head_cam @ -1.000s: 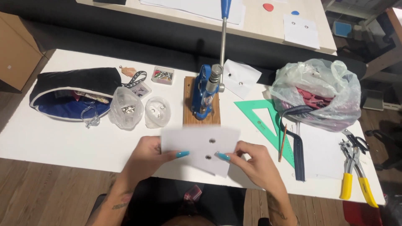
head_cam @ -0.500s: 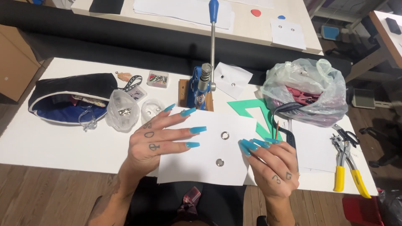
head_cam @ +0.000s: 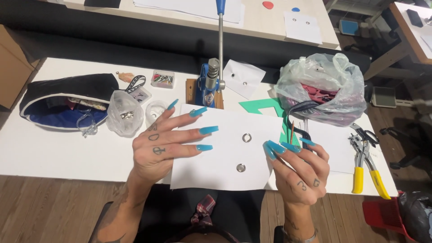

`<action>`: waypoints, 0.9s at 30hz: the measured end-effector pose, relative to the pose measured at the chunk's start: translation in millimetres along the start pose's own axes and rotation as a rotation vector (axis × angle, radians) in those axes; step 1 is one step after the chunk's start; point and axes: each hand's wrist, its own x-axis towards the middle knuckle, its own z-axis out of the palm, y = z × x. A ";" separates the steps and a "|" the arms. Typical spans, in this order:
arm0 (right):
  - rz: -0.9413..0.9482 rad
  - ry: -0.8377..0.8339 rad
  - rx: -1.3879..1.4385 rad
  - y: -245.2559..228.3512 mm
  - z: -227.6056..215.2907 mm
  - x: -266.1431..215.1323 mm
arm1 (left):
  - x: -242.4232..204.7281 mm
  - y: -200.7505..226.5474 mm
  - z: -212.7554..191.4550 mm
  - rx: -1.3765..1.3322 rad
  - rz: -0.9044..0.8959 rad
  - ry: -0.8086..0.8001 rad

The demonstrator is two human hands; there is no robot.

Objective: Marking points on a piece of paper using a triangle ruler and a pencil at a workstation

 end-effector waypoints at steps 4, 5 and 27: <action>0.013 -0.006 0.010 -1.2 -0.6 -5.2 | -0.6 1.6 1.8 -0.023 -0.024 0.015; 0.016 -0.016 0.001 -1.2 0.3 -7.0 | -0.9 1.5 3.2 -0.020 -0.042 0.020; -0.011 -0.060 -0.053 2.0 8.0 -9.0 | -9.7 -32.2 -0.4 0.049 0.099 0.042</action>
